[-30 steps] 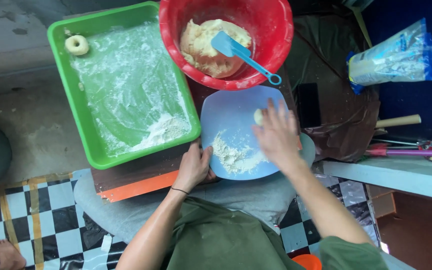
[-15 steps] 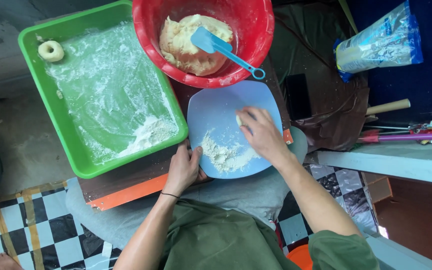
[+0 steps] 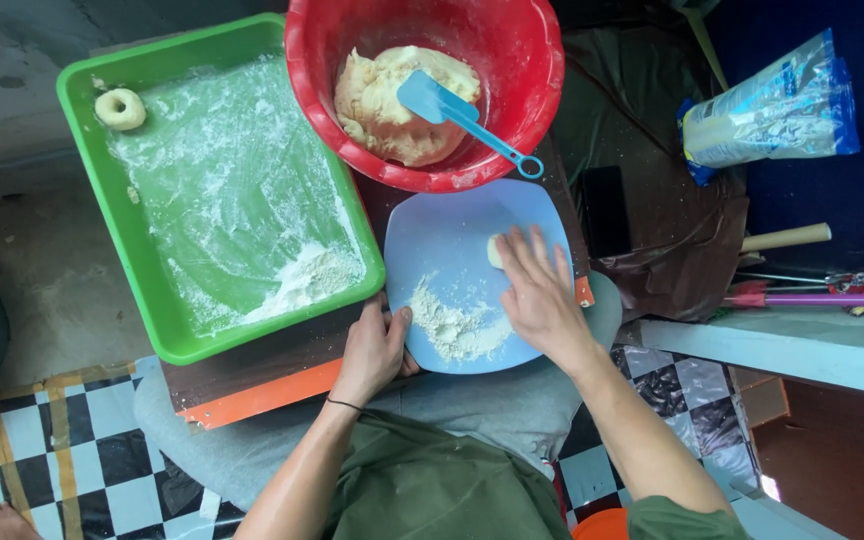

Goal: The person is manually portioning and shaping dough into small units and arranging them in a floured tray for the next stage of production.

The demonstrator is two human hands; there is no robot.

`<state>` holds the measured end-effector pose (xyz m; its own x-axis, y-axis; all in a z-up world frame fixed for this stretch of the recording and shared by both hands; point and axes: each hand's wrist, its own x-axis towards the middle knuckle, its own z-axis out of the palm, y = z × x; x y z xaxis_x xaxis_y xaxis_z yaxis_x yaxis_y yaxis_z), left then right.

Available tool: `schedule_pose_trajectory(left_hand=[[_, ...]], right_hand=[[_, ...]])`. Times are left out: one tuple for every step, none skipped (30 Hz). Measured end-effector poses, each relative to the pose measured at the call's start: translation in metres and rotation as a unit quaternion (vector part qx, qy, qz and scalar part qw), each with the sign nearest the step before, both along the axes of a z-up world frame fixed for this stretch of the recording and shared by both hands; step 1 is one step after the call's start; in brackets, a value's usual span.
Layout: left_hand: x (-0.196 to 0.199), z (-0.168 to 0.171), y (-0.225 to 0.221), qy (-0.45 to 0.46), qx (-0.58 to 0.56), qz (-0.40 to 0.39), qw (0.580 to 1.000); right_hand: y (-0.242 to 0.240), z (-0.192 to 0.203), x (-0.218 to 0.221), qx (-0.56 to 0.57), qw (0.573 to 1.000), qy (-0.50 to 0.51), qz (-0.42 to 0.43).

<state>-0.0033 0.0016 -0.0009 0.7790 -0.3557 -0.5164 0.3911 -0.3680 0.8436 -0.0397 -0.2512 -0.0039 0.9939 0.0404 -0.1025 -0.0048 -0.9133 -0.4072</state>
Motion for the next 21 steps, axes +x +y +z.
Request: schedule_pose_trajectory(left_hand=[[-0.002,-0.003,0.001,0.003,0.001,-0.004,1.0],[-0.004,-0.007,0.001,0.006,0.003,-0.008,1.0],[-0.005,-0.01,0.001,0.005,0.003,-0.009,1.0],[-0.006,-0.013,0.002,0.007,0.008,-0.01,1.0],[-0.005,-0.016,0.002,0.008,0.012,-0.012,1.0],[-0.004,-0.016,0.001,0.007,0.012,-0.015,1.0],[-0.004,-0.015,0.001,0.003,0.007,-0.016,1.0],[-0.005,-0.015,0.002,0.0,0.003,-0.017,1.0],[-0.005,-0.014,0.003,0.004,0.005,-0.016,1.0],[-0.007,-0.013,0.004,0.0,0.005,-0.015,1.0],[-0.003,-0.012,0.002,-0.008,0.002,-0.017,1.0],[-0.003,-0.013,0.003,-0.01,0.001,-0.018,1.0],[-0.004,-0.014,0.002,-0.004,0.002,-0.015,1.0],[-0.004,-0.014,0.002,0.002,0.004,-0.013,1.0],[-0.003,-0.016,0.001,0.002,0.004,-0.011,1.0],[-0.002,-0.018,0.001,0.001,0.007,-0.014,1.0],[-0.002,-0.02,0.002,0.001,0.011,-0.019,1.0],[-0.003,-0.02,0.003,0.002,0.012,-0.02,1.0],[-0.003,-0.018,0.003,0.003,0.009,-0.019,1.0],[-0.003,-0.017,0.002,0.003,0.007,-0.018,1.0],[-0.004,-0.015,0.003,0.004,0.006,-0.019,1.0]], right_hand=[[0.0,0.006,-0.002,-0.051,0.999,-0.009,-0.015],[-0.001,0.012,-0.004,-0.102,0.994,-0.017,-0.03],[0.006,0.015,-0.002,-0.102,0.994,-0.018,-0.031],[0.014,0.019,0.0,-0.089,0.995,-0.003,-0.036],[0.021,0.022,0.002,-0.077,0.996,0.012,-0.043],[0.023,0.023,0.0,-0.076,0.996,0.011,-0.046],[0.025,0.023,-0.001,-0.069,0.996,0.056,-0.015],[0.027,0.023,-0.003,-0.062,0.993,0.102,0.017],[0.013,0.014,-0.002,-0.06,0.992,0.106,0.019],[-0.001,0.006,-0.002,-0.064,0.994,0.083,0.039],[-0.018,-0.002,0.001,-0.07,0.994,0.055,0.056],[-0.025,-0.026,0.002,-0.072,0.994,0.053,0.055],[-0.032,-0.05,0.002,-0.1,0.991,-0.072,0.057],[-0.04,-0.074,0.002,-0.128,0.97,-0.197,0.058],[-0.033,-0.068,0.003,-0.128,0.97,-0.197,0.059],[-0.025,-0.063,0.005,-0.099,0.977,-0.178,0.061],[-0.016,-0.058,0.003,-0.071,0.983,-0.158,0.06],[-0.015,-0.037,0.004,-0.07,0.983,-0.156,0.06],[-0.015,-0.014,0.007,-0.035,0.993,-0.116,-0.003],[-0.015,0.009,0.01,0.001,0.995,-0.076,-0.067],[-0.015,0.006,0.01,-0.001,0.995,-0.075,-0.067]])
